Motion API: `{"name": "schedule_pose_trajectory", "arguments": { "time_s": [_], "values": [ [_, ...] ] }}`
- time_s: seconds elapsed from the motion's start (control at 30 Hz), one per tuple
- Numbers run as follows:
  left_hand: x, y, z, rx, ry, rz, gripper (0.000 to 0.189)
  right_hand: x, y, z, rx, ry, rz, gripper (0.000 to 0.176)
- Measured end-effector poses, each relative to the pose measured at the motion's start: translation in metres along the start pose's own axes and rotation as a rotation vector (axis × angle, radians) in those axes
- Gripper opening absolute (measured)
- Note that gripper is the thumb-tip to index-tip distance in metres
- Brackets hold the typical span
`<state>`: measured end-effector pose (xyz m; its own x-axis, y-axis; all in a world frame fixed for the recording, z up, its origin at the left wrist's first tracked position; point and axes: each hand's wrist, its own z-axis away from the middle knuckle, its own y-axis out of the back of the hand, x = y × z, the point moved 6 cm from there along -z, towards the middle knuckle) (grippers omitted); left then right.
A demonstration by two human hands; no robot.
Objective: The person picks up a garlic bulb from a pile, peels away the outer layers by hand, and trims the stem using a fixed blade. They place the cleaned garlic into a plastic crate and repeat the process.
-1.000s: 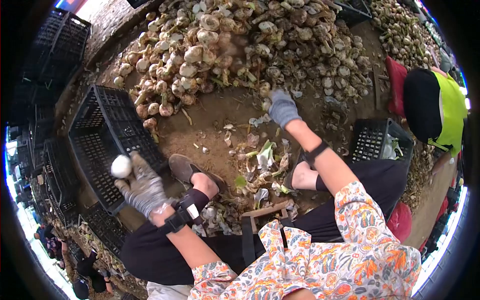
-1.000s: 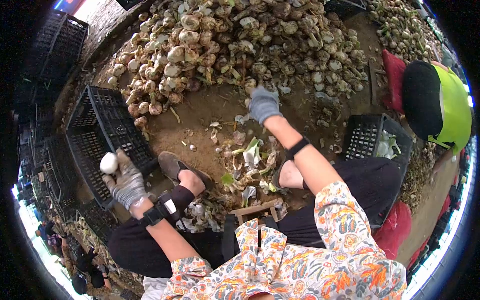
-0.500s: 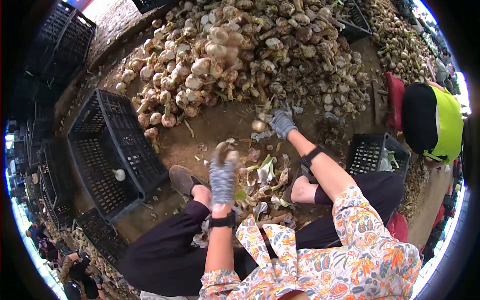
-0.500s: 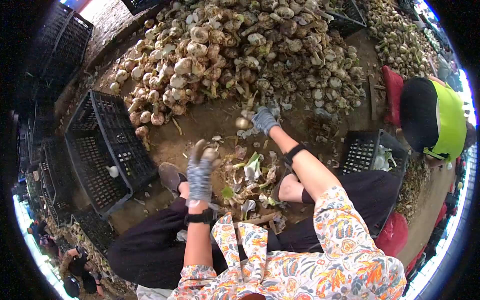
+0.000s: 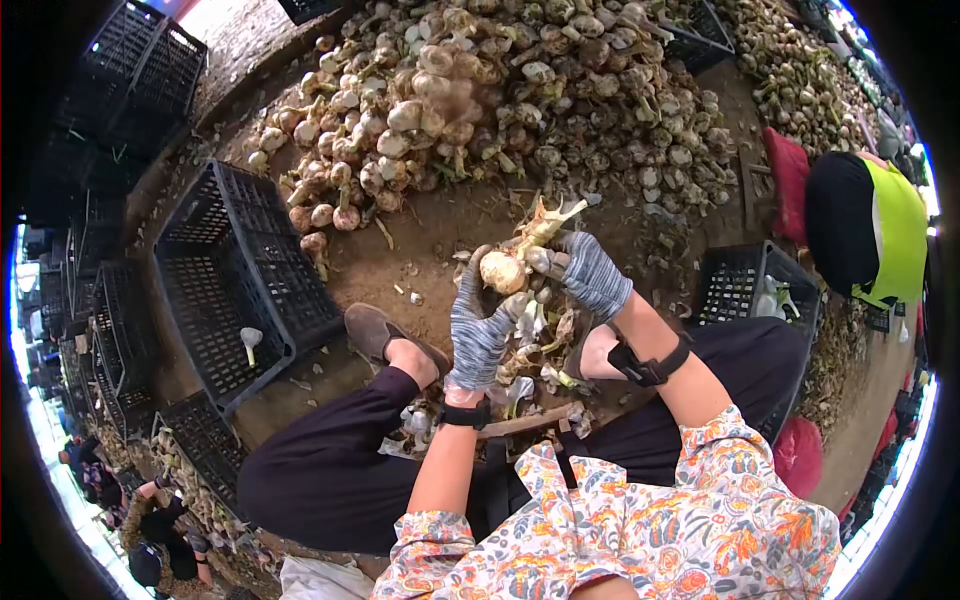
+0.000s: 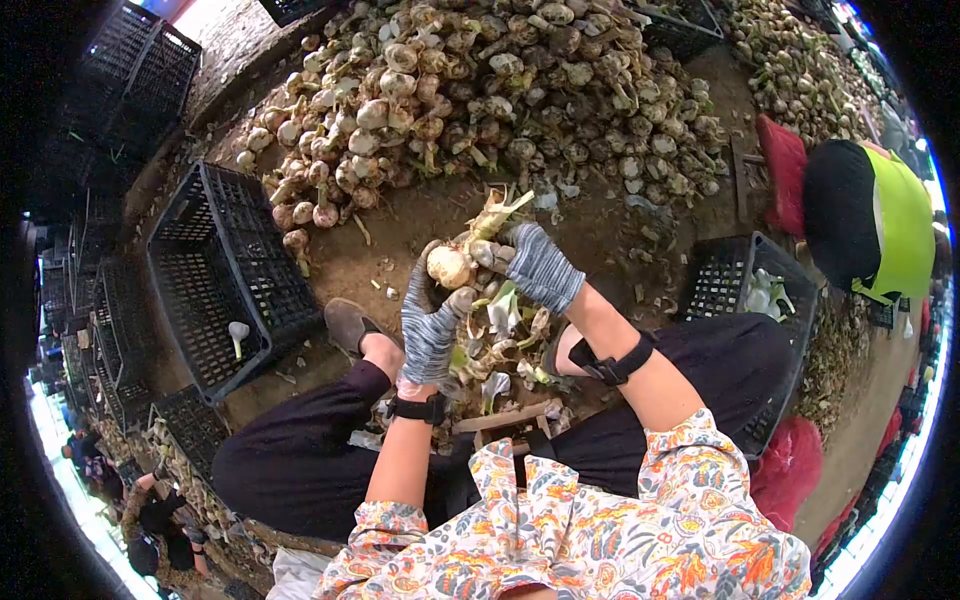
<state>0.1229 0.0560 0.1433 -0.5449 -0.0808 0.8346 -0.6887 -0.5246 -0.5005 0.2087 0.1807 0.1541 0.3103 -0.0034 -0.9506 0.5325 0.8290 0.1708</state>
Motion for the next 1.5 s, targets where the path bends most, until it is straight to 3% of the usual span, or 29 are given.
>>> {"name": "schedule_pose_trajectory", "arguments": {
  "time_s": [0.07,0.1,0.2,0.27,0.33,0.37,0.4,0.47,0.6,0.67,0.7,0.73,0.77,0.8,0.87,0.9,0.93,0.97,1.0,1.03,1.07,1.1,1.13,1.2,1.27,1.3,1.4,1.47,1.5],
  "values": [
    [0.000,-0.002,0.001,-0.022,0.015,0.045,0.063,-0.015,0.002,0.008,-0.003,0.128,0.005,0.029],
    [0.002,-0.003,0.003,-0.025,0.012,0.050,0.061,-0.013,-0.002,0.013,0.002,-0.010,-0.253,0.026],
    [-0.013,0.009,0.001,0.071,0.121,0.218,0.056,-0.007,-0.013,0.024,-0.008,0.020,-0.271,0.024],
    [-0.023,0.025,-0.001,0.329,0.232,0.124,0.057,-0.006,-0.023,0.033,-0.035,0.138,-0.038,0.026],
    [-0.030,0.038,-0.001,0.395,0.432,0.049,0.063,-0.001,-0.030,0.043,-0.025,0.061,0.136,0.030],
    [-0.034,0.046,-0.008,0.275,0.604,0.007,0.069,-0.002,-0.032,0.048,-0.051,0.052,0.069,0.032],
    [-0.037,0.057,-0.003,0.344,0.675,-0.160,0.062,0.001,-0.035,0.054,-0.045,0.176,0.127,0.027],
    [-0.030,0.079,-0.022,0.174,0.256,-1.093,0.047,0.006,-0.041,0.056,-0.217,-0.115,-0.027,0.023],
    [-0.005,0.030,0.003,0.233,0.155,-0.732,0.036,0.022,-0.034,0.059,-0.006,-0.168,-0.109,0.019],
    [-0.007,0.004,0.018,0.279,-0.052,0.291,0.036,0.036,-0.027,0.057,0.188,-0.220,-0.336,0.027],
    [-0.009,-0.006,0.022,0.279,-0.051,0.291,0.036,0.027,-0.026,0.059,0.166,-0.112,-0.256,0.029],
    [-0.005,-0.013,0.025,0.300,-0.078,-0.042,0.036,0.026,-0.024,0.059,0.166,-0.113,-0.258,0.029],
    [-0.001,-0.017,0.027,0.314,-0.103,-0.376,0.037,0.029,-0.025,0.059,0.121,-0.175,-0.339,0.027],
    [-0.006,-0.005,0.024,0.314,-0.102,-0.377,0.037,0.034,-0.025,0.061,0.077,-0.238,-0.420,0.026],
    [-0.020,0.005,0.008,0.013,0.054,-0.266,0.039,0.045,-0.025,0.066,0.015,-0.257,-0.808,0.025],
    [-0.030,0.004,0.006,0.091,0.303,0.194,0.044,0.052,-0.027,0.067,0.065,-0.159,-0.795,0.025],
    [-0.031,0.009,0.011,0.024,0.537,0.321,0.048,0.054,-0.030,0.067,0.111,-0.060,-0.781,0.025],
    [-0.031,0.012,0.015,-0.099,0.625,0.456,0.048,0.034,-0.030,0.062,0.105,-0.053,-0.780,0.025],
    [-0.034,0.012,0.019,-0.225,0.712,0.587,0.049,0.014,-0.034,0.061,0.053,-0.165,-1.107,0.033],
    [-0.043,0.018,0.009,-0.092,0.581,0.457,0.048,0.002,-0.041,0.063,0.001,-0.287,-1.433,0.041],
    [-0.050,0.022,0.003,0.037,0.452,0.327,0.048,0.007,-0.041,0.063,0.006,-0.287,-1.439,0.041],
    [-0.040,0.029,0.001,0.056,0.162,-0.020,0.047,0.020,-0.033,0.062,0.066,-0.228,-1.185,0.038],
    [-0.033,0.023,0.002,0.052,0.163,-0.021,0.047,0.033,-0.025,0.062,0.122,-0.170,-0.929,0.034],
    [0.019,-0.002,0.008,0.050,-0.356,-0.649,0.047,0.026,-0.029,0.067,0.120,-0.114,-0.713,0.037],
    [0.015,-0.001,0.007,0.029,-0.276,-0.555,0.050,0.005,-0.025,0.069,0.210,0.214,-0.251,0.038],
    [0.011,0.002,0.006,0.057,-0.226,-0.423,0.046,0.021,-0.029,0.072,0.196,0.018,-0.511,0.036],
    [0.019,0.008,0.006,0.052,-0.140,-0.251,0.041,0.004,-0.016,0.060,0.218,0.017,-0.679,0.033],
    [0.012,0.010,0.007,-0.145,0.121,-0.151,0.041,0.016,-0.017,0.053,0.197,-0.315,-1.141,0.031],
    [0.006,0.009,0.005,-0.202,0.082,-0.048,0.037,0.029,-0.022,0.049,0.108,-0.408,-1.333,0.029]
  ]
}}
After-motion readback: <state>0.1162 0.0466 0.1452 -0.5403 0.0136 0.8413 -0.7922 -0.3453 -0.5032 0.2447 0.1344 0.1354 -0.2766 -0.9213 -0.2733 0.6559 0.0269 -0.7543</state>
